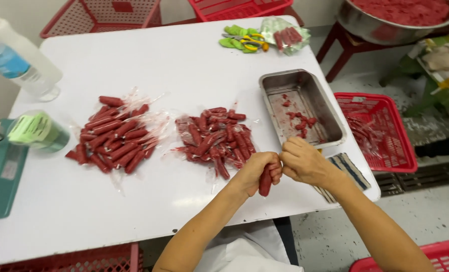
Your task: The person packs small red sausages into clear plastic bags on a white table. They pick up the sausages, place them into the bags, and tie the ends to seal them. The person also handles a metal tray containing loose sausage pieces and a striped cloth.
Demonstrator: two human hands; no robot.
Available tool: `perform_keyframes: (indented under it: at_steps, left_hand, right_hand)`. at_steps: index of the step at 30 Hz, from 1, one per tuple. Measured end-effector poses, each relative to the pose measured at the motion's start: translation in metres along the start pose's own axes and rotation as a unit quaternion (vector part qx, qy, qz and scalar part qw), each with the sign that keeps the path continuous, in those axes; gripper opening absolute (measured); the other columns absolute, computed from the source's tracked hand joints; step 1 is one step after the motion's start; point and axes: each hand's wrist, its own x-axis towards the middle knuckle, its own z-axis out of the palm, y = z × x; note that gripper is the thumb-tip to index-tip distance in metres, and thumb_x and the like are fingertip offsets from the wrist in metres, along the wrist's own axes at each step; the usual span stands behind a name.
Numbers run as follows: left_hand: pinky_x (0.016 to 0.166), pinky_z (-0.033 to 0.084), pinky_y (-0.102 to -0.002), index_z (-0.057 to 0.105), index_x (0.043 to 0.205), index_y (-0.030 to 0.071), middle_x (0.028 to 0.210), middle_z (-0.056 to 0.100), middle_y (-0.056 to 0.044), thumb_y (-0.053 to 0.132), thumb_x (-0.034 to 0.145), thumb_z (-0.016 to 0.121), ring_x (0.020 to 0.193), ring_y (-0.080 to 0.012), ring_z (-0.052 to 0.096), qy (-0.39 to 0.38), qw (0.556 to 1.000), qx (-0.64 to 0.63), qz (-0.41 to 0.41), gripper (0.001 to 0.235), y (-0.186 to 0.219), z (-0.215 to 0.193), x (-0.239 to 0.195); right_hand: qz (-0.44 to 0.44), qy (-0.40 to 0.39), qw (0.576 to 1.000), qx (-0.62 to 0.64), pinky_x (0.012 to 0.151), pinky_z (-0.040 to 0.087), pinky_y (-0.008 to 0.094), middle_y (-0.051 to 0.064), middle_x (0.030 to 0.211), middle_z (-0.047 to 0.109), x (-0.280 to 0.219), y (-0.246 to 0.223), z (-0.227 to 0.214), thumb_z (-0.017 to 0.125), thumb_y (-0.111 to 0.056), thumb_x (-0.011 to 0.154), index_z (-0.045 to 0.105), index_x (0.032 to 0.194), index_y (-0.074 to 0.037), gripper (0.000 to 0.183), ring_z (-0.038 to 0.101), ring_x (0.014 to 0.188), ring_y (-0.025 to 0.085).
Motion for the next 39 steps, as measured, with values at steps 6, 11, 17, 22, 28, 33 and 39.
perform_keyframes:
  at_steps: [6,11,17,22,28,33,39]
  left_hand:
    - [0.060,0.042,-0.032,0.039,0.071,0.016,0.065,0.039,-0.003,0.021,0.090,0.051,0.063,-0.0195,0.050,-0.108,0.989,-0.094,-0.019,0.023,0.010,0.015,-0.021]
    - [0.061,0.039,-0.031,0.036,0.074,0.017,0.068,0.035,-0.002,0.023,0.090,0.051,0.065,-0.0183,0.045,-0.089,0.976,-0.200,-0.022,0.023,0.027,0.001,-0.037]
    - [0.064,0.041,-0.030,0.040,0.077,0.016,0.071,0.039,-0.001,0.024,0.092,0.053,0.069,-0.0184,0.047,-0.035,0.954,-0.297,-0.003,0.021,0.022,-0.034,-0.047]
    - [0.066,0.056,-0.034,0.053,0.081,0.009,0.078,0.059,-0.012,0.023,0.101,0.052,0.075,-0.0241,0.066,0.067,0.987,-0.041,0.141,0.025,0.012,-0.075,-0.076]
    - [0.073,0.056,-0.039,0.071,0.100,0.011,0.092,0.069,-0.010,0.027,0.104,0.055,0.091,-0.0315,0.070,0.168,0.804,0.539,0.185,0.023,-0.031,-0.117,-0.072]
    - [0.078,0.051,-0.036,0.071,0.096,0.009,0.100,0.060,-0.007,0.006,0.091,0.065,0.102,-0.0284,0.058,0.172,0.559,0.771,0.252,0.009,-0.031,-0.122,-0.093]
    - [0.077,0.059,-0.031,0.063,0.090,0.007,0.086,0.065,-0.007,-0.004,0.087,0.074,0.071,-0.0226,0.070,0.035,0.992,0.111,0.054,0.016,-0.018,-0.097,-0.134]
  right_hand:
    - [-0.024,0.039,0.997,-0.058,0.067,0.049,0.045,0.010,0.075,0.044,-0.027,0.021,-0.024,0.050,-0.016,0.100,0.055,0.083,-0.003,0.022,0.055,0.071,0.035]
    - [-0.027,0.058,0.993,-0.095,0.069,0.051,0.045,0.010,0.076,0.046,-0.003,0.042,-0.024,0.049,-0.020,0.103,0.056,0.081,-0.003,0.029,0.057,0.072,0.034]
    - [0.050,0.056,0.986,-0.149,0.066,0.050,0.043,0.009,0.076,0.044,-0.025,0.099,0.050,0.052,-0.015,0.098,0.052,0.080,-0.007,0.020,0.055,0.070,0.032]
    - [0.307,-0.155,0.885,-0.315,0.071,0.060,0.046,0.007,0.111,0.063,-0.046,0.092,0.067,0.075,-0.016,0.087,0.066,0.118,-0.018,0.033,0.070,0.096,0.030]
    - [0.267,0.185,0.945,0.039,0.077,0.056,0.034,0.011,0.111,0.074,0.027,-0.069,0.086,0.062,0.013,0.083,0.071,0.121,-0.006,0.043,0.072,0.085,0.030]
    - [0.266,-0.135,0.952,0.076,0.077,0.055,0.038,0.004,0.095,0.064,0.033,-0.103,0.089,0.062,-0.004,0.091,0.066,0.095,-0.013,0.010,0.066,0.094,0.029]
    - [0.300,-0.161,0.857,0.388,0.080,0.046,0.028,0.005,0.097,0.058,0.045,-0.140,0.054,0.057,-0.013,0.101,0.060,0.110,-0.013,0.010,0.061,0.088,0.019]
